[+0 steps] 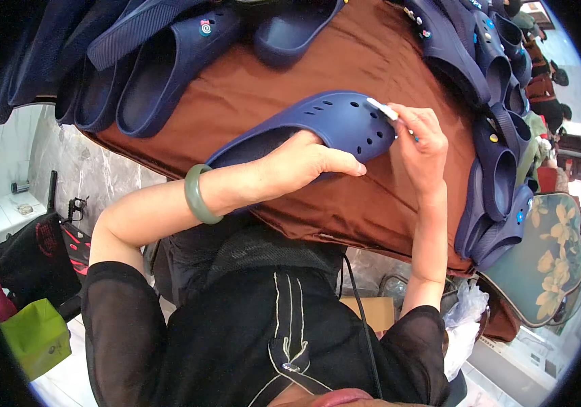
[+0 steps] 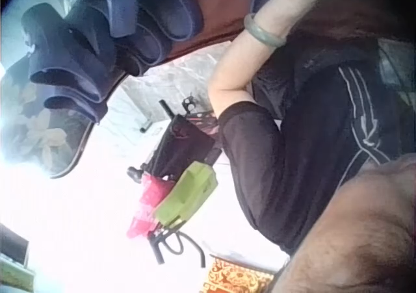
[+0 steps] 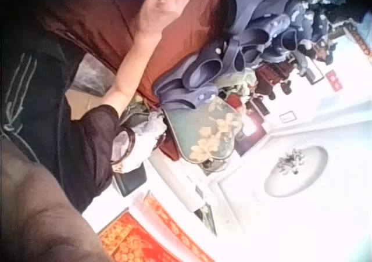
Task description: Attaching decorative charms and pins to the holes of foam clog shoes.
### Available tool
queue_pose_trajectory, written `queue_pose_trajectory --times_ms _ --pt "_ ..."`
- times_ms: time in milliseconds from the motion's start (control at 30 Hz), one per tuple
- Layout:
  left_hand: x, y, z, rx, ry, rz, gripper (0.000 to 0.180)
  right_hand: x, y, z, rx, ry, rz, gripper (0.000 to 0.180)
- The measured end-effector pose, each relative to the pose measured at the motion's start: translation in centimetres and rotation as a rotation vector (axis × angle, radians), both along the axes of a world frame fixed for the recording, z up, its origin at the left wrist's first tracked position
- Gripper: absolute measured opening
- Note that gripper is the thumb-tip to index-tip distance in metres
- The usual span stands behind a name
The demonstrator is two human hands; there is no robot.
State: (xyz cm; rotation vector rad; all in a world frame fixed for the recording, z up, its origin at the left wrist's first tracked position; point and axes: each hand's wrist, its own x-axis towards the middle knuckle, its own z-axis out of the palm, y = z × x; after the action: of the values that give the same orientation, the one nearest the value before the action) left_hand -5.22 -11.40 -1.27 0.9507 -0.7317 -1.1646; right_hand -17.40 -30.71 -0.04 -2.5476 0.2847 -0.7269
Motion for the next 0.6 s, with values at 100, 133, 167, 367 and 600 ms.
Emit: queue_pose_trajectory --times_ms 100,133,167,367,600 --pt "-0.1 0.0 0.3 0.047 0.017 0.009 0.032 -0.2 0.9 0.4 -0.299 0.029 0.084 0.03" --pt "-0.2 -0.1 0.0 0.047 0.019 0.01 0.032 -0.3 1.0 0.6 -0.299 0.03 0.085 0.03" --pt "-0.2 -0.1 -0.3 0.053 0.02 -0.002 0.031 -0.3 1.0 0.9 -0.33 0.061 0.102 0.029" --pt "-0.4 -0.3 -1.6 0.061 -0.002 -0.005 0.042 0.3 0.5 2.8 -0.446 0.215 0.223 0.026" --pt "-0.5 -0.1 -1.5 0.032 -0.062 0.01 0.055 1.5 0.1 5.5 -0.567 0.443 0.45 0.019"
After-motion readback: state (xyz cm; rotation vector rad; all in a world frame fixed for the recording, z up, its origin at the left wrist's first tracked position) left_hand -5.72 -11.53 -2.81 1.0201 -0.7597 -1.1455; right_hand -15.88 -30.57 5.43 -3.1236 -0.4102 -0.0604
